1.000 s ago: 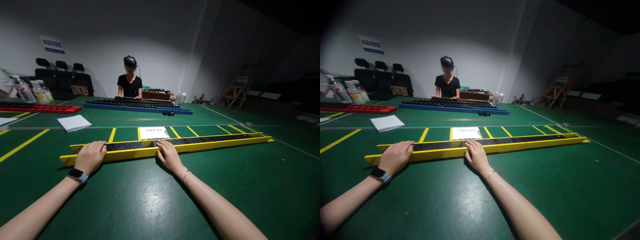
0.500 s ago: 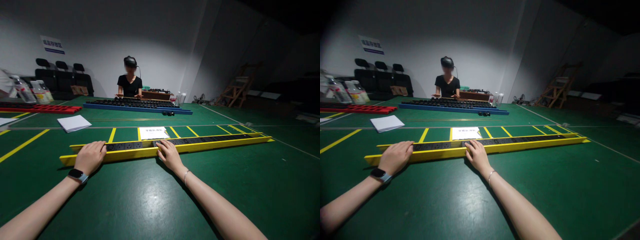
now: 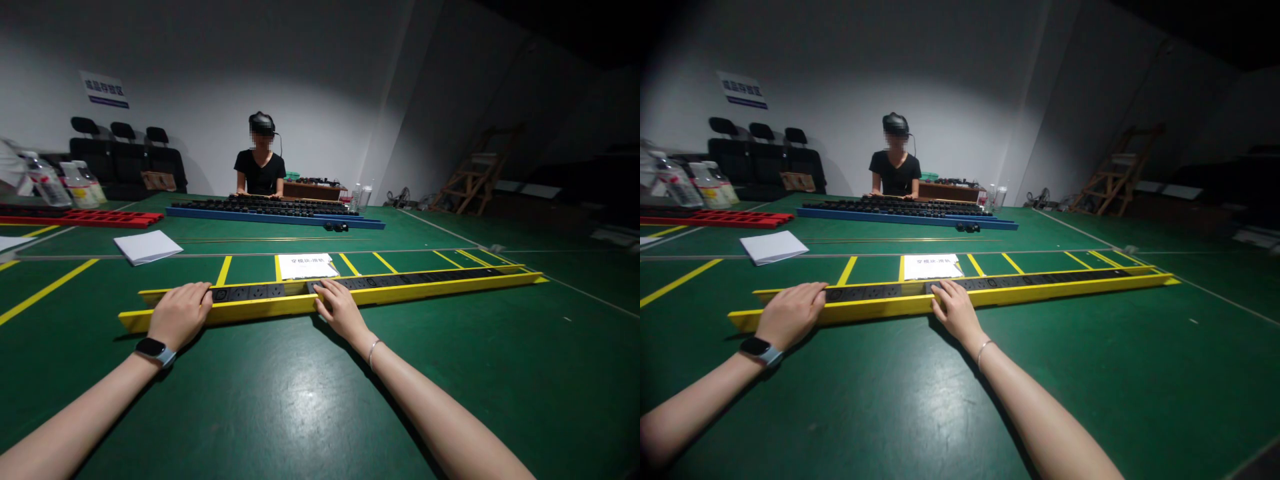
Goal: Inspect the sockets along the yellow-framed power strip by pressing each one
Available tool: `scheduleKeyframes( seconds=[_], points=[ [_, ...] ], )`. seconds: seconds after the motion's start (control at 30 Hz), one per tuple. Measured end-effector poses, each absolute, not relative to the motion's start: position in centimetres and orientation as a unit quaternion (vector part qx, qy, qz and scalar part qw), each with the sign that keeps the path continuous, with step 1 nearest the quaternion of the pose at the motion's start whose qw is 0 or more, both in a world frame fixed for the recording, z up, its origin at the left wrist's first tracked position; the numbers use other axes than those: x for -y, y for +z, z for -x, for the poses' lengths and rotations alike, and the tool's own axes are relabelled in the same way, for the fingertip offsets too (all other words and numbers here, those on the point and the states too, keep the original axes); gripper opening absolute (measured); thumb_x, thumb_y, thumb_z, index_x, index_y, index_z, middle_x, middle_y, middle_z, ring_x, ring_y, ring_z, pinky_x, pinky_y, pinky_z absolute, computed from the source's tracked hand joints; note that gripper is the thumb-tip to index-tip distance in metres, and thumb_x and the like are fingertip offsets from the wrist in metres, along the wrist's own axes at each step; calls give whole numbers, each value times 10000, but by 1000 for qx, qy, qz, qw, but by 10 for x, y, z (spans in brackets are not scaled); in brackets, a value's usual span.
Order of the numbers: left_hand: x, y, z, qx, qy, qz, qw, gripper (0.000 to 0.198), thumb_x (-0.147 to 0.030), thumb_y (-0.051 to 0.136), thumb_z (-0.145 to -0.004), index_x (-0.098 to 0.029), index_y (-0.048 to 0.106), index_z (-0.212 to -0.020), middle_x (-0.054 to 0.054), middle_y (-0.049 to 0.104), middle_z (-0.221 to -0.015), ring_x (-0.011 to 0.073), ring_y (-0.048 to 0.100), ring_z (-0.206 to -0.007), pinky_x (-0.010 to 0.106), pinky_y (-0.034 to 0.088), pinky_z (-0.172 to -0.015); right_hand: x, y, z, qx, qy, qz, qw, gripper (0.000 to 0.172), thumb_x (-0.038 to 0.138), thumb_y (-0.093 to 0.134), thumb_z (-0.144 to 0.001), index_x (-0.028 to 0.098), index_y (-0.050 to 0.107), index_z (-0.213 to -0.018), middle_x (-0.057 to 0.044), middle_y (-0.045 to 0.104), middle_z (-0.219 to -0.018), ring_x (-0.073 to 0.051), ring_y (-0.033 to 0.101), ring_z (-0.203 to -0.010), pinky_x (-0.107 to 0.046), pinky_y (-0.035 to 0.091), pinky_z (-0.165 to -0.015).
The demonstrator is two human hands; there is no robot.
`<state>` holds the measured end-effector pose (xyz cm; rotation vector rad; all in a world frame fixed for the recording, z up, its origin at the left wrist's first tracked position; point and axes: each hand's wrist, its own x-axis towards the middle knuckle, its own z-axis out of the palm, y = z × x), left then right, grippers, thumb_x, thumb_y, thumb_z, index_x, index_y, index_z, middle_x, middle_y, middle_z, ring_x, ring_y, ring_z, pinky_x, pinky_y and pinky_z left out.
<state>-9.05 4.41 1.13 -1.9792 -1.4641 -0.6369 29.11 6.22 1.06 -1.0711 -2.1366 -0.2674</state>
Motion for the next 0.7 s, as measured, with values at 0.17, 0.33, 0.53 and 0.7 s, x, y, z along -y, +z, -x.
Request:
scheduleKeyframes(
  seconds=[0.17, 0.33, 0.53, 0.7],
  points=[
    [-45, 10, 91, 549, -240, 745, 293, 442, -341, 334, -945, -71, 656, -1082, 141, 710, -1056, 262, 642, -976, 399, 430, -895, -63, 9, -291, 827, -98, 412, 371, 327, 258, 526, -922, 195, 619, -1230, -114, 608, -1275, -251, 511, -1232, -451, 435, -1047],
    [-45, 10, 92, 549, -236, 747, 292, 443, -336, 333, -945, -66, 655, -1085, 142, 710, -1062, 267, 639, -984, 405, 426, -904, -65, 7, -291, 824, -93, 411, 379, 320, 258, 529, -922, 195, 627, -1219, -119, 611, -1272, -250, 510, -1236, -452, 437, -1047],
    [-46, 9, 92, 549, -234, 748, 291, 440, -333, 333, -942, -65, 653, -1082, 147, 709, -1058, 274, 639, -978, 414, 430, -899, -68, 4, -292, 822, -82, 407, 390, 308, 268, 540, -919, 192, 635, -1201, -125, 612, -1270, -256, 515, -1229, -465, 445, -1037],
    [-46, 9, 92, 549, -233, 749, 288, 438, -331, 331, -943, -68, 650, -1089, 152, 706, -1066, 277, 637, -991, 420, 434, -900, -69, 2, -292, 814, -71, 411, 404, 296, 278, 556, -911, 173, 647, -1173, -134, 608, -1272, -251, 524, -1217, -449, 443, -1040]
  ],
)
